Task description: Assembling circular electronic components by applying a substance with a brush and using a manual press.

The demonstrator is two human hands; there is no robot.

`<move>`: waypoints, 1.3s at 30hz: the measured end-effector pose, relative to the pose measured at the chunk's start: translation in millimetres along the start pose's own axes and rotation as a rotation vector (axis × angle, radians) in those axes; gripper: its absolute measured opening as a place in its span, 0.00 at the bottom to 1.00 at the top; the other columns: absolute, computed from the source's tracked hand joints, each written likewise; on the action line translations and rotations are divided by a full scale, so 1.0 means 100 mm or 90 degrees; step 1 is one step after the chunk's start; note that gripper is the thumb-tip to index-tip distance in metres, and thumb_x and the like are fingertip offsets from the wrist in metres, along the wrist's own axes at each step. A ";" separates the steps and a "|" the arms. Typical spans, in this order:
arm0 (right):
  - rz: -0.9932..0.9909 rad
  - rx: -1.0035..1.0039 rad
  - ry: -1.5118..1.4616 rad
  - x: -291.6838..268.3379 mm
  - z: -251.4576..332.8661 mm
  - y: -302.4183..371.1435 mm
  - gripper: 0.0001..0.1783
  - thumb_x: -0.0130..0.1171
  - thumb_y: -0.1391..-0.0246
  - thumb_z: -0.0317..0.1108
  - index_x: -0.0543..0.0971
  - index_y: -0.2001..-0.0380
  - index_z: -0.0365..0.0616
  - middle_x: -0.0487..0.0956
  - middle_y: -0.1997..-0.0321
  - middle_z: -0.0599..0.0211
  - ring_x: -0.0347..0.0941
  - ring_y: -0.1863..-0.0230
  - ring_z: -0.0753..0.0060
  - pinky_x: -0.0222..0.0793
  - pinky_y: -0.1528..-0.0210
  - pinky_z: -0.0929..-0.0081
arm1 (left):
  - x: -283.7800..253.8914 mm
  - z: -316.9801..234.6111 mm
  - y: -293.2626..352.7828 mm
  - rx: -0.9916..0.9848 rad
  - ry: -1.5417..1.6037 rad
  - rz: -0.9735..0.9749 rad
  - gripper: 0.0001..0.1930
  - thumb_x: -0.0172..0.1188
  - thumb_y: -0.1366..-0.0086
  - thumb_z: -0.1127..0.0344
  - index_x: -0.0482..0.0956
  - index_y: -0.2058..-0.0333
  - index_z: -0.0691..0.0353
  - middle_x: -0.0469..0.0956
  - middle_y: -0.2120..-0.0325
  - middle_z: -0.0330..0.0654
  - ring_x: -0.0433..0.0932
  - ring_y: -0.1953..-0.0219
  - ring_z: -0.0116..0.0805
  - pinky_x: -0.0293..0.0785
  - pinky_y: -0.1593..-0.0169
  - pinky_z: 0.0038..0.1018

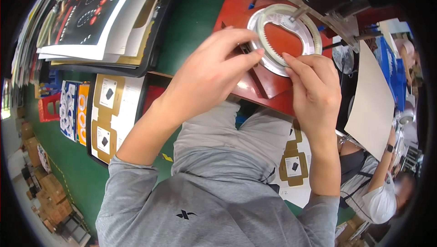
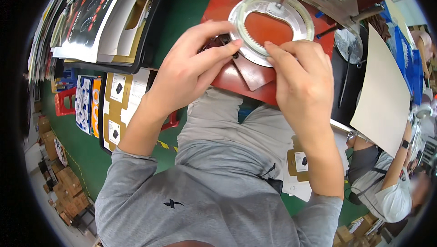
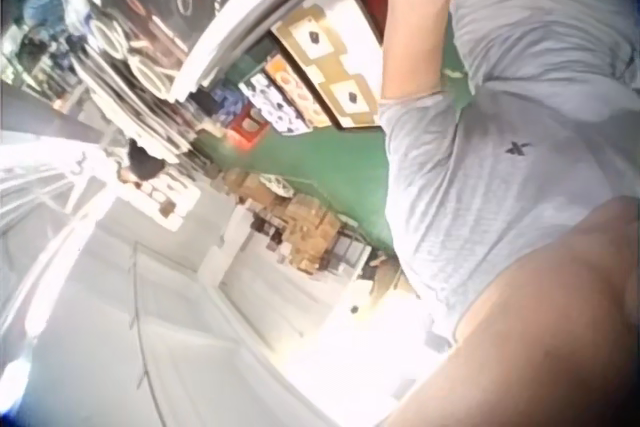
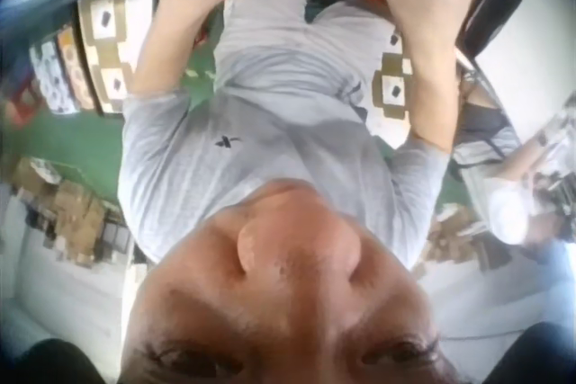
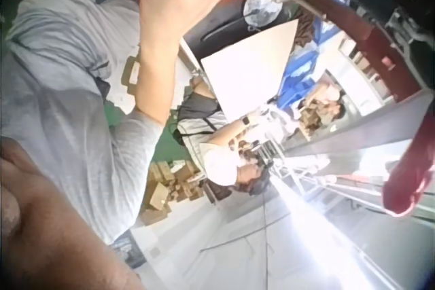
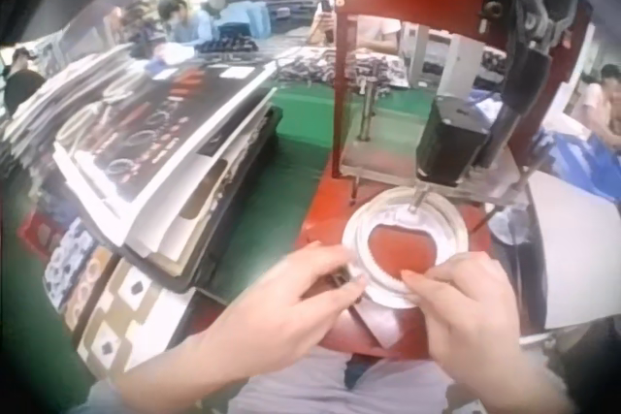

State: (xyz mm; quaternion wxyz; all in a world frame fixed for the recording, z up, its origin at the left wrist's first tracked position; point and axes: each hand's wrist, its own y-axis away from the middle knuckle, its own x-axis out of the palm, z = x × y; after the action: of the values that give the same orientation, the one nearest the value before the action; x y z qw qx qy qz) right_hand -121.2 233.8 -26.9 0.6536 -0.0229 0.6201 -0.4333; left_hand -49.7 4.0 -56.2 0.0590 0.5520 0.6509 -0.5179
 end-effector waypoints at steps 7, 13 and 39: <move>-0.017 0.038 0.002 0.07 0.14 0.02 0.13 0.68 0.49 0.23 0.89 0.59 0.41 0.81 0.64 0.66 0.77 0.60 0.61 0.71 0.59 0.65 | 0.02 -0.08 0.06 -0.052 0.016 -0.021 0.16 0.68 0.37 0.77 0.87 0.50 0.63 0.83 0.43 0.50 0.83 0.45 0.48 0.80 0.43 0.36; 0.002 0.079 0.001 0.06 0.24 -0.02 0.12 0.70 0.48 0.21 0.89 0.58 0.40 0.81 0.64 0.62 0.78 0.60 0.58 0.74 0.57 0.64 | 0.13 -0.06 -0.10 -0.139 0.083 -0.167 0.05 0.68 0.37 0.77 0.86 0.61 0.67 0.86 0.65 0.48 0.85 0.62 0.46 0.80 0.57 0.34; -0.044 0.068 0.060 0.22 -0.18 -0.06 0.24 0.66 0.35 0.40 0.80 0.40 0.38 0.80 0.40 0.52 0.75 0.39 0.46 0.69 0.38 0.55 | 0.40 0.13 -0.38 -0.213 0.121 -0.176 0.08 0.66 0.33 0.75 0.89 0.57 0.67 0.90 0.58 0.45 0.90 0.59 0.29 0.84 0.53 0.23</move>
State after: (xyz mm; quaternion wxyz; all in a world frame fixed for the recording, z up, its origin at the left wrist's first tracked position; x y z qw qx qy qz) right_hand -142.4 226.4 -44.7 0.6087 0.0113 0.6249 -0.4887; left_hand -101.1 26.6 -64.7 0.0165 0.4861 0.7997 -0.3520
